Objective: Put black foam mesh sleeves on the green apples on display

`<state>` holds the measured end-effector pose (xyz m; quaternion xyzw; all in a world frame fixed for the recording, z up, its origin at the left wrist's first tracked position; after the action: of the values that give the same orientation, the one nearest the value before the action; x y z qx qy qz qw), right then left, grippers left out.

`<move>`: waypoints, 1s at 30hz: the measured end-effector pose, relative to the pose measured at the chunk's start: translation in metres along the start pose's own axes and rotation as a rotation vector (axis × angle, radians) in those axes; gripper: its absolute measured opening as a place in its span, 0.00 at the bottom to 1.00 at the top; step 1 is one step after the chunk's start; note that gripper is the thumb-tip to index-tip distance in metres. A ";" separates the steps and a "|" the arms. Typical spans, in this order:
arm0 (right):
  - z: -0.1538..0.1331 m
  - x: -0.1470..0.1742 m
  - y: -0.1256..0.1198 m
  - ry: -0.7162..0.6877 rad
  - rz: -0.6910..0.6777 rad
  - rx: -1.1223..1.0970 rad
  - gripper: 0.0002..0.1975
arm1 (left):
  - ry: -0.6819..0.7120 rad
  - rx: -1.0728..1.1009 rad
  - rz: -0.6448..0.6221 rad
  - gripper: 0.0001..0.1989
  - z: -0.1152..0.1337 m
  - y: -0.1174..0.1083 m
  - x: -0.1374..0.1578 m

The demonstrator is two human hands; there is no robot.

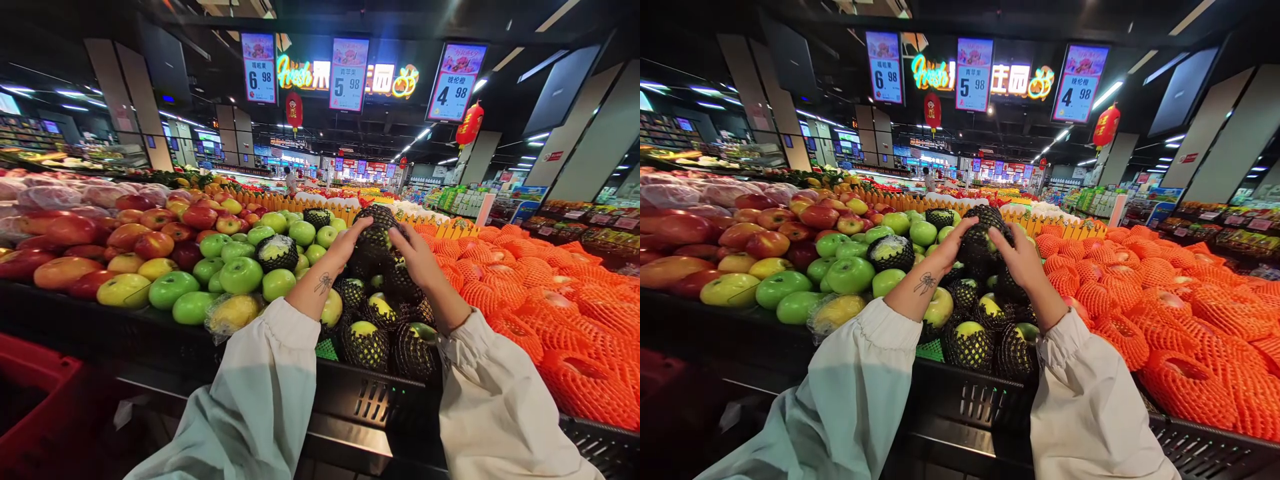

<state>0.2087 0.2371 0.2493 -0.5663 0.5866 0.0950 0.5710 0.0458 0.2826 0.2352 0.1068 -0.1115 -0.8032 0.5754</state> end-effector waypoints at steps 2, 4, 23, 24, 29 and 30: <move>-0.005 0.002 -0.001 0.013 0.016 -0.108 0.35 | 0.073 -0.014 0.027 0.24 0.000 0.002 0.002; -0.008 0.003 -0.002 0.024 0.037 -0.147 0.37 | 0.186 -0.048 0.035 0.24 0.002 0.004 0.004; -0.025 0.001 -0.005 0.029 0.145 0.000 0.35 | 0.577 -0.062 0.232 0.21 0.022 0.004 0.019; -0.026 0.001 -0.005 0.036 0.122 0.001 0.36 | 0.572 -0.014 0.219 0.20 0.022 0.003 0.018; -0.027 0.002 -0.001 -0.075 0.045 -0.053 0.43 | 0.504 0.157 0.177 0.16 0.021 -0.003 0.009; -0.026 0.003 -0.001 -0.103 0.033 -0.071 0.44 | 0.476 0.173 0.164 0.16 0.019 -0.004 0.007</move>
<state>0.1952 0.2155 0.2563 -0.5706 0.5620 0.1543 0.5786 0.0345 0.2786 0.2523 0.3322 -0.0497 -0.6936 0.6372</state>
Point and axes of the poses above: each hand's wrist, its own x-axis away from the middle knuckle, its own y-axis out of the palm, z = x × y, the point moved 2 cm from there along -x, towards the middle knuckle, and after that the axes turned 15 degrees about -y, right-handed, at the moved point
